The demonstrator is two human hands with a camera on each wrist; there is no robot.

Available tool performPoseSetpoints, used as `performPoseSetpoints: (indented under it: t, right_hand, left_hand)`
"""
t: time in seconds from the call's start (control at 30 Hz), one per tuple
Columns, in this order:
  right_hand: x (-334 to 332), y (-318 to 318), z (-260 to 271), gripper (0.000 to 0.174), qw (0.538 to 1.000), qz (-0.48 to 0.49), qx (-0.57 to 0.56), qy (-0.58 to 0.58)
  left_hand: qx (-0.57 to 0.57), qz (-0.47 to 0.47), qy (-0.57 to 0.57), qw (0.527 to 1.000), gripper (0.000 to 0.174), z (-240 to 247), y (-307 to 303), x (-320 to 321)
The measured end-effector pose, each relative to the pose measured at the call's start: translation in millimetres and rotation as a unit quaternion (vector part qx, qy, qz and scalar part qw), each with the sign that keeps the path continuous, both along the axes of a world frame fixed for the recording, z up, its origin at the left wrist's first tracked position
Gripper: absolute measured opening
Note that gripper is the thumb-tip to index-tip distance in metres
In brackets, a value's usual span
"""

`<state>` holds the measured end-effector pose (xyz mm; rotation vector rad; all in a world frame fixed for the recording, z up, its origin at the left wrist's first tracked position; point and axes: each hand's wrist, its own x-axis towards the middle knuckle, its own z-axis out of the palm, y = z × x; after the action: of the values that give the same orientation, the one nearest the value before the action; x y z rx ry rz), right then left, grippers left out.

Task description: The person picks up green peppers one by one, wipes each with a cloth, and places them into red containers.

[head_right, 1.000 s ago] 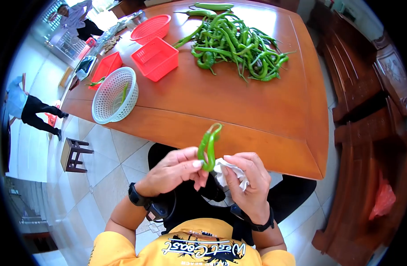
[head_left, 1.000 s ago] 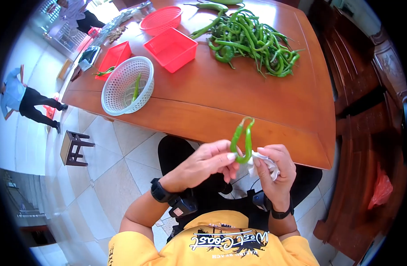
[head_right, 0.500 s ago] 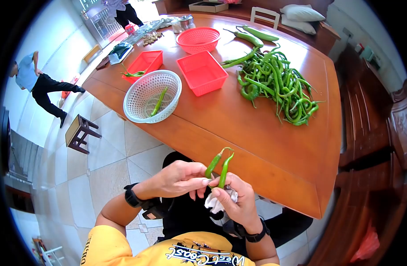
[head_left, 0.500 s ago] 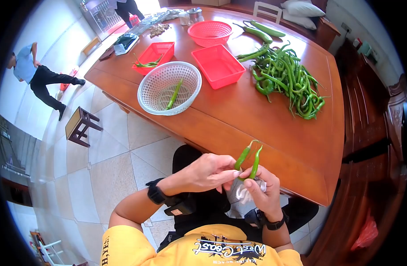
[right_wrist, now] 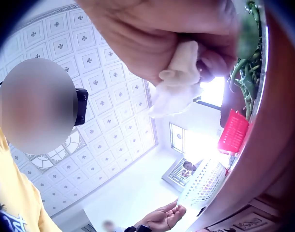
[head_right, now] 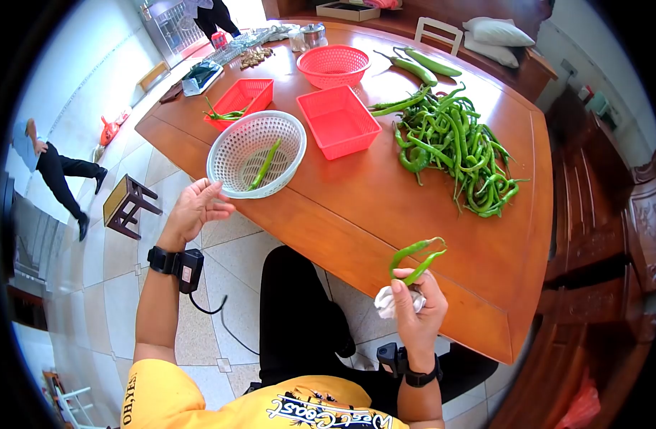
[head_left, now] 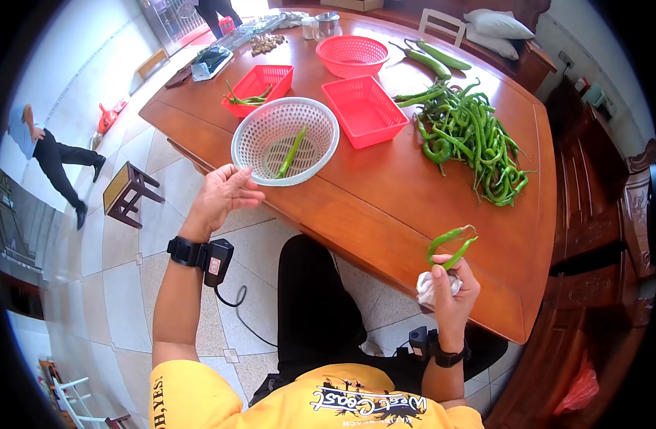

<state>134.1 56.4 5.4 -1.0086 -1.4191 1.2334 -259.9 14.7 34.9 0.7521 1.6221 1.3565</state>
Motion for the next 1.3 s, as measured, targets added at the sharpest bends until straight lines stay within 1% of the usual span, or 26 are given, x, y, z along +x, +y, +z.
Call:
performPoseSetpoints:
  t: [0.03, 0.07, 0.1, 0.17, 0.2, 0.23, 0.27, 0.33, 0.37, 0.47, 0.5, 0.6, 0.7, 0.8, 0.87, 0.9, 0.93, 1.03, 1.1, 1.17, 1.27, 1.3]
  right_hand:
    - [1, 2, -1, 0.012, 1.0, -0.011, 0.024, -0.012]
    - [2, 4, -1, 0.012, 1.0, -0.014, 0.018, -0.007]
    - [4, 5, -2, 0.012, 1.0, -0.017, 0.012, -0.001]
    - [8, 6, -4, 0.011, 1.0, -0.021, 0.007, 0.001]
    - [9, 6, -5, 0.011, 1.0, -0.024, 0.007, -0.001]
    - [11, 7, -7, 0.011, 1.0, -0.028, 0.008, -0.002]
    - [11, 7, -9, 0.011, 0.999, -0.031, 0.007, -0.003]
    - [12, 8, -13, 0.01, 0.999, -0.033, 0.008, -0.005]
    - [12, 8, -14, 0.01, 0.999, -0.033, 0.009, -0.006]
    - [15, 9, -19, 0.01, 0.999, -0.032, 0.016, -0.01]
    - [14, 8, -18, 0.01, 0.999, -0.031, 0.012, -0.006]
    - [14, 8, -14, 0.011, 1.0, -0.03, 0.008, 0.0]
    - [13, 8, -17, 0.011, 0.999, -0.031, 0.011, -0.004]
    - [13, 7, -15, 0.01, 0.999, -0.032, 0.011, -0.01]
    - [13, 7, -17, 0.01, 0.999, -0.034, 0.011, -0.017]
    - [12, 7, -16, 0.009, 0.999, -0.036, 0.023, -0.026]
    - [13, 7, -17, 0.009, 0.998, -0.038, 0.026, -0.039]
    - [13, 6, -19, 0.009, 0.996, -0.043, 0.033, -0.069]
    - [14, 6, -20, 0.009, 0.996, -0.044, 0.025, -0.071]
    - [13, 5, -18, 0.009, 0.995, -0.04, 0.031, -0.087]
    - [11, 5, -19, 0.009, 0.994, -0.048, 0.036, -0.09]
    - [9, 5, -18, 0.009, 0.994, -0.049, 0.028, -0.088]
  left_hand:
    - [0.034, 0.002, -0.018, 0.999, 0.026, 0, 3, -3]
    - [0.068, 0.003, -0.036, 0.997, 0.023, 1, 6, -5]
    - [0.086, 0.015, -0.014, 0.996, 0.017, 15, 7, 1]
    - [0.108, 0.004, 0.12, 0.987, 0.016, 27, 11, 2]
    - [0.118, -0.001, 0.187, 0.975, 0.016, 31, 13, 3]
    - [0.13, 0.009, 0.256, 0.958, 0.017, 34, 16, 10]
    - [0.13, -0.003, 0.352, 0.927, 0.017, 33, 19, 11]
    - [0.124, -0.027, 0.533, 0.836, 0.018, 31, 26, 14]
    - [0.157, -0.026, 0.554, 0.818, 0.019, 32, 29, 21]
    - [0.164, -0.047, 0.587, 0.791, 0.018, 31, 37, 25]
    - [0.193, -0.038, 0.586, 0.786, 0.024, 29, 41, 24]
    - [0.201, -0.024, 0.58, 0.789, 0.025, 25, 45, 19]
    - [0.192, 0.025, 0.584, 0.788, 0.024, 20, 43, 0]
    - [0.212, 0.095, 0.413, 0.881, 0.021, 27, 33, -20]
    - [0.236, 0.144, 0.329, 0.903, 0.019, 33, 24, -43]
    - [0.197, 0.191, 0.27, 0.923, 0.016, 44, 17, -51]
    - [0.248, 0.212, 0.211, 0.921, 0.016, 40, 16, -72]
    - [0.282, 0.28, 0.035, 0.917, 0.014, 32, 13, -139]
    - [0.274, 0.315, -0.081, 0.905, 0.012, 12, 18, -196]
    - [0.28, 0.343, -0.182, 0.878, 0.012, -11, 28, -244]
    - [0.235, 0.325, -0.218, 0.89, 0.012, -35, 41, -272]
    - [0.193, 0.28, -0.207, 0.917, 0.016, -37, 41, -274]
